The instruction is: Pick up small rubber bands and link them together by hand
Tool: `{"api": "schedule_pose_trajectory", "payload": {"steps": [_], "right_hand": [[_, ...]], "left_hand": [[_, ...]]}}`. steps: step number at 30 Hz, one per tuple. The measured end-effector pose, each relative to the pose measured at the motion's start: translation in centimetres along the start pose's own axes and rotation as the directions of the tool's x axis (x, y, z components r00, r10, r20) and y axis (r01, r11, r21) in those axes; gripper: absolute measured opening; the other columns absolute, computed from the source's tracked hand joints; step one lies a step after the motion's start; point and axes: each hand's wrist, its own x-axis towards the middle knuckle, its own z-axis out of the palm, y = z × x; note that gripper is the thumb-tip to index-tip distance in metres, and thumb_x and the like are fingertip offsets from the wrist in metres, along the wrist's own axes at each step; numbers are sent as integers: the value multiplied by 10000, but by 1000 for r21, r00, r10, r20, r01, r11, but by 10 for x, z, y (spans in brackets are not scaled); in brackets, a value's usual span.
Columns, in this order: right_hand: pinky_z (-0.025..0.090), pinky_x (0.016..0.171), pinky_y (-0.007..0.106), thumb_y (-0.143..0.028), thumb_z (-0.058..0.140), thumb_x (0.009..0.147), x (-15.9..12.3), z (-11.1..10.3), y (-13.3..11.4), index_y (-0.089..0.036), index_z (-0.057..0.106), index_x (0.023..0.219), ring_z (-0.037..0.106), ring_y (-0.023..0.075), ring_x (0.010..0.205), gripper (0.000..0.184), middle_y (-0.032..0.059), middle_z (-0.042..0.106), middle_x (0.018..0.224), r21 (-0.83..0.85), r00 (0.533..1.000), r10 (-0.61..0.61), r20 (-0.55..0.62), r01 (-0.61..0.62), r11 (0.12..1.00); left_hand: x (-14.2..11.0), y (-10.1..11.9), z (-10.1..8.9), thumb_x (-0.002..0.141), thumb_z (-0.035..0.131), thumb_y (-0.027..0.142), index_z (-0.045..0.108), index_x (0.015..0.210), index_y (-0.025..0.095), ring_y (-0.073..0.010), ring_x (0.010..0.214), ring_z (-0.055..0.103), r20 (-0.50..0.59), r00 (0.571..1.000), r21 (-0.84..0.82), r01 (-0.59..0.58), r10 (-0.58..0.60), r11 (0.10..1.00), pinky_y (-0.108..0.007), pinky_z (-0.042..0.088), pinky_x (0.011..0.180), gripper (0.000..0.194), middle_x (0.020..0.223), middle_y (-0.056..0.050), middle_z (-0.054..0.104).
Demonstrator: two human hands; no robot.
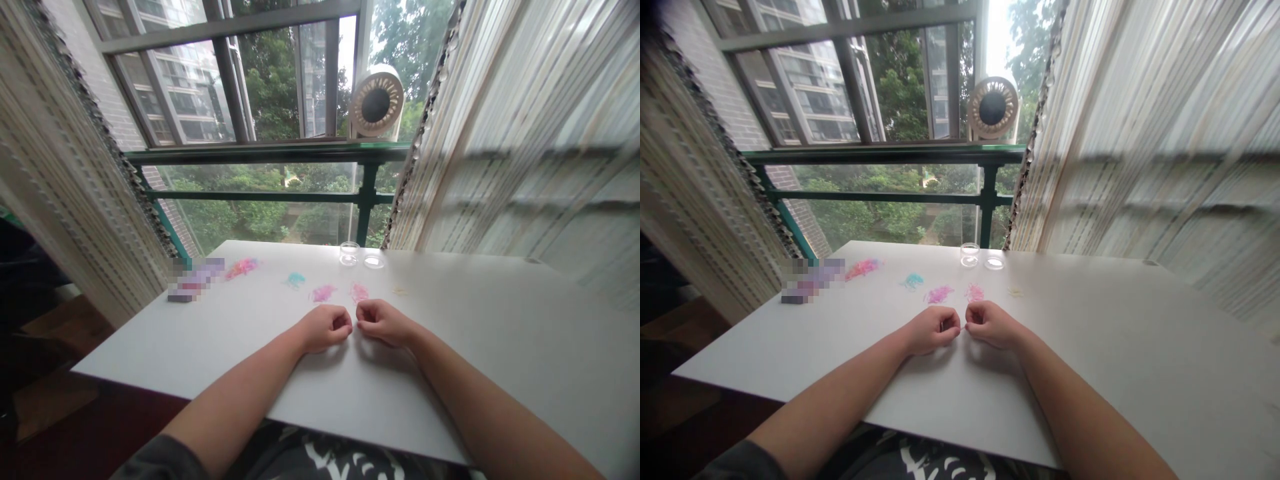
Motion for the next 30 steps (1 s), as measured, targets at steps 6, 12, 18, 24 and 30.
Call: {"api": "schedule_pose_trajectory", "payload": {"steps": [6, 12, 18, 24, 30], "right_hand": [[218, 433, 183, -181, 543, 671, 0, -1, 1, -155, 429, 587, 290, 53, 478, 144, -67, 358, 512, 66, 1000, -4, -25, 6, 998], [268, 447, 182, -288, 611, 699, -4, -2, -5, -130, 520, 692, 376, 64, 495, 182, -41, 453, 548, 159, 989, 16, 149, -40, 986], [256, 435, 184, -283, 601, 698, -3, 0, -6, -135, 510, 646, 357, 59, 473, 181, -49, 430, 521, 106, 995, 56, 81, -64, 992], [253, 442, 181, -180, 531, 701, -2, 3, -3, -139, 499, 646, 345, 58, 480, 75, -53, 417, 525, 73, 999, 16, 48, -20, 997], [246, 443, 180, -155, 508, 690, -2, 2, -1, -141, 490, 644, 335, 59, 484, 51, -55, 406, 526, 45, 999, 11, 34, -13, 999]], "left_hand": [[0, 0, 0, 733, 508, 244, 579, 728, 145, -75, 539, 451, 6, 1000, -16, 4, -3, 1000, -184, 339, 515, 122, 590, 27, 535], [-1, -2, 0, 726, 520, 254, 586, 729, 150, -78, 546, 462, 1, 1000, -10, 17, -17, 1000, -184, 346, 518, 123, 602, 24, 544], [-1, -1, 0, 736, 515, 266, 589, 737, 153, -80, 551, 470, 0, 1000, -9, 15, -15, 1000, -185, 349, 520, 136, 612, 22, 553], [-1, -1, 1, 737, 517, 273, 589, 737, 151, -79, 548, 469, -1, 1000, -10, 13, -13, 1000, -186, 347, 520, 142, 610, 22, 553], [-1, -2, 1, 739, 512, 271, 584, 738, 151, -80, 546, 471, 5, 1000, -15, 10, -10, 1000, -187, 348, 520, 140, 608, 21, 553]]}}
